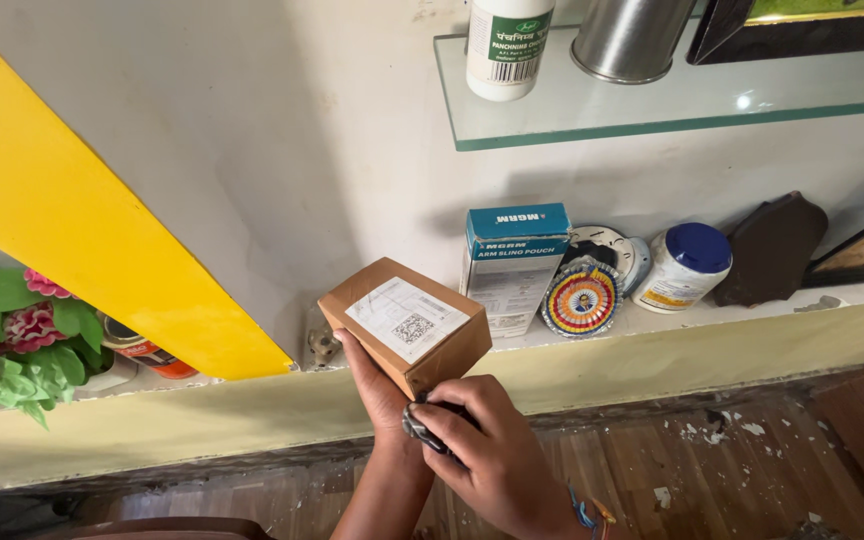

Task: The person wipes several items on a glass shelf using a dark cloth. They clean a black hat, a decorative rosette, a box labeled 'ARM SLING POUCH', a small cardboard box, and a small figurine, then place each item back on the shelf.

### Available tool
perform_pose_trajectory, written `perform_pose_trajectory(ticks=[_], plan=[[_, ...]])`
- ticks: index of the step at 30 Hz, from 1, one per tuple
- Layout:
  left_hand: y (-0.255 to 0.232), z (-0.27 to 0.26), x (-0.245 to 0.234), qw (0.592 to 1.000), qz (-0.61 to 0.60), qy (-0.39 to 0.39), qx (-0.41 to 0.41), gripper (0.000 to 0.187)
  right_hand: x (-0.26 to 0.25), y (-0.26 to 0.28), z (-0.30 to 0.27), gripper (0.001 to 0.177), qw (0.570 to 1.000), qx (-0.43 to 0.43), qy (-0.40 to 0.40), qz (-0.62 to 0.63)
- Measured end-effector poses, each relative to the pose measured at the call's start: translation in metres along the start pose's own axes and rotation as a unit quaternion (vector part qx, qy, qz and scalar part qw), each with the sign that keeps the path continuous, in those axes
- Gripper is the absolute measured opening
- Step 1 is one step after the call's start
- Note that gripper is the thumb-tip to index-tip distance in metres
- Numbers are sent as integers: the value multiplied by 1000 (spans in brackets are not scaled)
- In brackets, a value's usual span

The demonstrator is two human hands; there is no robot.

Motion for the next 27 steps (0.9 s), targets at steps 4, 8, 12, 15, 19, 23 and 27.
perform_pose_trajectory(ticks=[4, 8, 12, 15, 19, 23, 27], plan=[[-4, -9, 15, 1000, -15, -10, 3, 80, -7, -13, 9, 33, 997, 45, -65, -8], [-10, -25, 30, 1000, -20, -18, -10, 78, -19, -29, 24, 31, 985, 113, -132, 4], [-5, -28, 28, 999, -28, -19, -18, 78, -18, -27, 26, 30, 984, 90, -151, 0], [2, -20, 16, 998, 4, -58, -26, 80, -7, -12, 13, 34, 993, 54, -102, 0], [1, -5, -2, 1000, -7, 12, 8, 78, 7, -1, -8, 37, 999, -14, 6, 33], [-4, -11, 8, 1000, 1, 6, 23, 77, 4, -21, -12, 35, 998, 29, -30, 38], [-13, -26, 27, 1000, -27, -10, -8, 75, -8, -40, 0, 28, 986, 110, -119, 34]])
Point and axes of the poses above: each hand's wrist, its own z-axis towards the middle knuckle, its own x-axis out of the palm, y = z × x, the point moved 1 cm from there along z, towards the middle knuckle, and after that the axes turned 9 degrees about x, right-handed, at the moved point
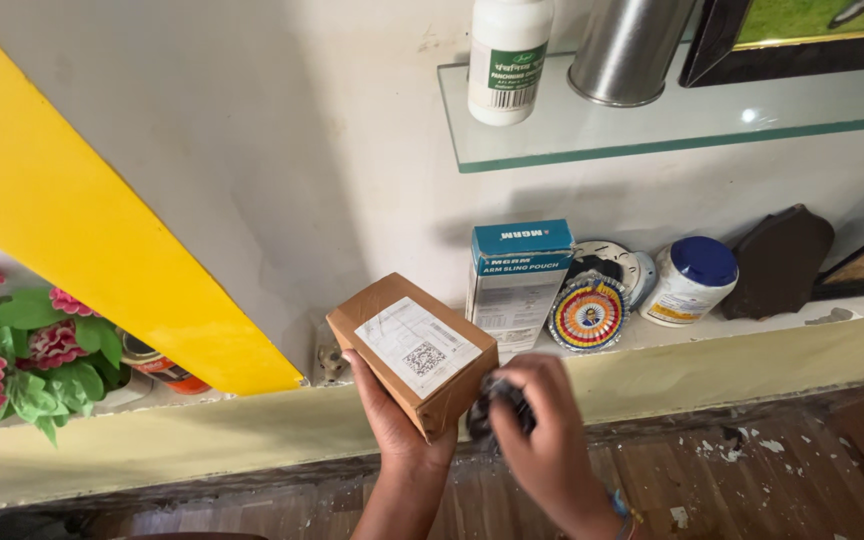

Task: The person wipes several items on a glass shelf using a dark cloth. They clean a black hat, a decorative rosette, a box labeled 'ARM SLING POUCH', a small cardboard box, and a small figurine, then place each item back on the shelf.

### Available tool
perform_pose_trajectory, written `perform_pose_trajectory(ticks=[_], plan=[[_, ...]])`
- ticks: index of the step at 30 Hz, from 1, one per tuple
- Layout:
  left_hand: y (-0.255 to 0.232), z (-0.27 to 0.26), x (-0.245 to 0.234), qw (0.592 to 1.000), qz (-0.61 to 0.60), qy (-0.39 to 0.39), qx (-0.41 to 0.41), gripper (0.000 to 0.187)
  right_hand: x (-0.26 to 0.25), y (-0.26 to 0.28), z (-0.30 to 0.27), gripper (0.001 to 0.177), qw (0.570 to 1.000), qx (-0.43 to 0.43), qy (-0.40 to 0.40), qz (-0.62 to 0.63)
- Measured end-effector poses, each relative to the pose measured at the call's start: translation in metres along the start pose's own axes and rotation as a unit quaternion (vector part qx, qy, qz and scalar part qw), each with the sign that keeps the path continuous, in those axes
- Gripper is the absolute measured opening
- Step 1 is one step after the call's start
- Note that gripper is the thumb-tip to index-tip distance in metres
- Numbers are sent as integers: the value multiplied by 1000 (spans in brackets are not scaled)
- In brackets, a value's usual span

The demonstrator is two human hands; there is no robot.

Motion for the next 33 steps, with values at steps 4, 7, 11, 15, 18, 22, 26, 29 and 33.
perform_pose_trajectory(ticks=[4, 7, 11, 15, 18, 22, 26, 29, 33], plan=[[2, -4, 3, 1000, 17, -5, -4, 75, -3, 4, 10, 28, 998, 34, -53, -3], [8, 0, -6, 999, 24, 21, 10, 76, 1, 16, 2, 31, 1000, -12, -12, 6], [11, 10, -23, 997, 68, 36, 24, 80, 10, 21, -19, 33, 993, -85, 86, 6], [9, 15, -34, 994, 107, 25, -1, 80, 16, 0, -36, 28, 988, -72, 135, 7], [4, 16, -37, 987, 161, -6, -4, 76, 21, -33, -43, 22, 985, 102, 142, 11], [-2, 15, -49, 965, 257, -37, 34, 66, 28, -56, -51, 17, 876, 414, 161, 188], [-3, 17, -71, 952, 291, -4, 97, 67, 29, -42, -45, 21, 940, 280, 159, 117], [-4, 16, -86, 943, 311, -9, 121, 74, 31, -30, -46, 33, 972, 130, 176, 82], [-15, 12, -103, 934, 332, -8, 128, 79, 47, -47, -57, 25, 919, 319, 175, 155]])
Point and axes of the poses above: each hand's wrist, its own z-axis towards the middle knuckle, its own x-axis out of the palm, y = z × x, the point moved 1 cm from there along z, towards the middle knuckle, and after that the axes turned 9 degrees about x, right-handed, at the moved point
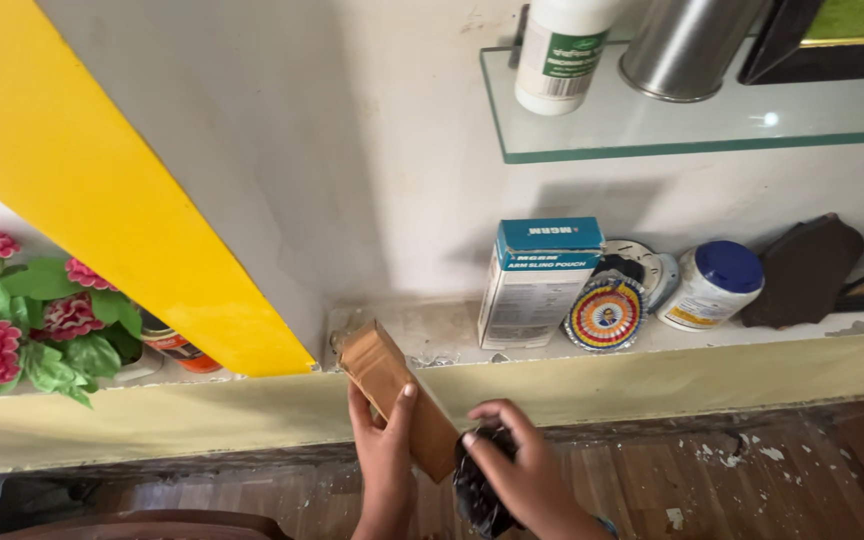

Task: The person wipes several items on a glass shelf using a dark cloth. They clean a black hat, a decorative rosette, a box labeled 'ARM SLING POUCH', a small cardboard box, and a small figurine, then place each item back on the shelf.

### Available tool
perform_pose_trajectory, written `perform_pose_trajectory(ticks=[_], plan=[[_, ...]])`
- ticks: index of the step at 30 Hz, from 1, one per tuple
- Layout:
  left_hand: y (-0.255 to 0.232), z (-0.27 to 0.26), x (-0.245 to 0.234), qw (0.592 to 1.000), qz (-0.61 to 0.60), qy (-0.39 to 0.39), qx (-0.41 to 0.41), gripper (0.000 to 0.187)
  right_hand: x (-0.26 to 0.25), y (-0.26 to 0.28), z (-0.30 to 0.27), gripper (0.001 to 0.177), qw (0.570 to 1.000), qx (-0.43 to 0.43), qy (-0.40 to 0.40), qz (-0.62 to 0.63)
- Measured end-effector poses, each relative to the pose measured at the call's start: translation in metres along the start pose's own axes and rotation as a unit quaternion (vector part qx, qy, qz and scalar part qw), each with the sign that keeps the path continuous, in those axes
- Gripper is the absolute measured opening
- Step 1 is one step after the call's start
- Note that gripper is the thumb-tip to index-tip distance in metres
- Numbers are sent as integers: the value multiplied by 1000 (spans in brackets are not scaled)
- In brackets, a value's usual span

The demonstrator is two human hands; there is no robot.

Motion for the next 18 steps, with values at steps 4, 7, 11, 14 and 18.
perform_pose_trajectory(ticks=[4, 7, 11, 14, 18], plan=[[-2, -5, -20, 997, 70, 6, 27, 86, 4, -35, 20, 27, 971, 192, -43, 139], [-2, -3, -36, 996, 84, 21, 28, 91, 4, -58, 34, 33, 946, 216, -25, 242], [2, 4, -60, 995, 79, 38, 54, 95, 16, -81, 42, 38, 961, 208, -55, 172], [0, 10, -79, 992, 91, 56, 72, 96, 26, -69, 43, 34, 994, 47, -93, -36], [-10, 18, -94, 987, 96, 100, 84, 96, 35, -16, 56, 31, 952, -203, -124, -191]])
Point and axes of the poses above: each hand's wrist, its own z-axis towards the middle knuckle, its own x-axis out of the palm, y = z × x, the point moved 1 cm from there along z, towards the middle knuckle, and after that the axes turned 9 degrees about x, right-handed, at the moved point
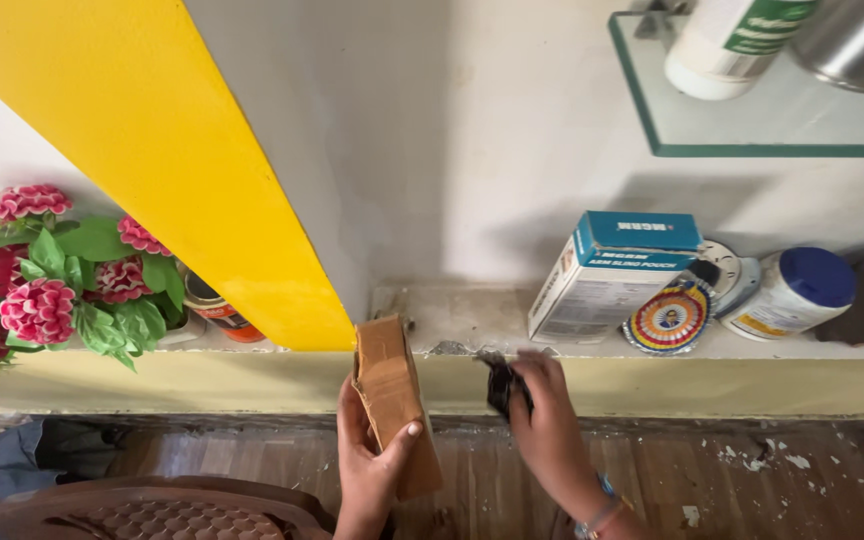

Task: The person wipes several items on a glass shelf using a dark cloth. They clean a black hat, a decorative rosette, a box labeled 'ARM SLING POUCH', a small cardboard box, and a small figurine, then place each item back on the shelf.

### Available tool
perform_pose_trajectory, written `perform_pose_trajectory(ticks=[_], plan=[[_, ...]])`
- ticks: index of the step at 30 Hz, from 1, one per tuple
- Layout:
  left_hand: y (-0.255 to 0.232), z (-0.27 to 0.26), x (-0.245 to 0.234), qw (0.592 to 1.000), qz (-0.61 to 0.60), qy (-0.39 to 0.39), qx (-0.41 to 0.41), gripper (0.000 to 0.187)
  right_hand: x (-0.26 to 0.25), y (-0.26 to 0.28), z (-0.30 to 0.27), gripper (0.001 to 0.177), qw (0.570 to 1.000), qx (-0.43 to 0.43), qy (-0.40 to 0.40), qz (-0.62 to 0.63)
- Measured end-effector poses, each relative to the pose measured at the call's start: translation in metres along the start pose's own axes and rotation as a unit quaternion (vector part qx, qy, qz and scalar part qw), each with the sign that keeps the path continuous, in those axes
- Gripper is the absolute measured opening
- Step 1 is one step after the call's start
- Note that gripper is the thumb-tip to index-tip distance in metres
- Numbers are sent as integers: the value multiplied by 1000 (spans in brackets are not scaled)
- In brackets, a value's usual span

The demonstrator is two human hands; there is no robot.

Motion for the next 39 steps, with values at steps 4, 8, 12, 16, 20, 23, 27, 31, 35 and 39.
perform_pose_trajectory(ticks=[4, 8, 12, 16, 20, 23, 27, 31, 35, 39], plan=[[-2, 6, -7, 1000, -1, 22, -8, 99, 17, 33, 44, 35, 994, -78, -13, -81], [-2, 13, -4, 999, 5, 35, -28, 100, 48, 37, 80, 43, 982, -62, 6, -180], [-5, 19, -6, 997, 2, 68, -21, 99, 69, 22, 95, 38, 965, -82, -1, -249], [-5, 31, -14, 995, -33, 77, -62, 97, 86, 4, 84, 46, 949, -135, -39, -282], [-10, 36, -18, 991, -78, 92, -55, 94, 103, -17, 90, 49, 952, -86, -18, -293], [-16, 39, -21, 990, -95, 79, -69, 94, 117, -27, 94, 45, 964, -60, -23, -259], [-22, 39, -24, 989, -91, 60, -96, 90, 120, -28, 98, 42, 967, -57, 27, -248], [-14, 39, -19, 990, -91, 61, -88, 87, 113, -15, 91, 39, 958, -128, 50, -253], [-8, 40, -19, 992, -81, 82, -52, 85, 103, -1, 75, 34, 966, -76, 70, -235], [-9, 38, -18, 993, -64, 91, -32, 83, 103, 11, 58, 33, 970, -73, 67, -220]])
Point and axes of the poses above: each hand's wrist, its own z-axis towards the middle knuckle, its own x-axis out of the palm, y = z × x, the point moved 1 cm from there along z, towards the middle knuckle, and after that the axes turned 9 degrees about x, right-handed, at the moved point
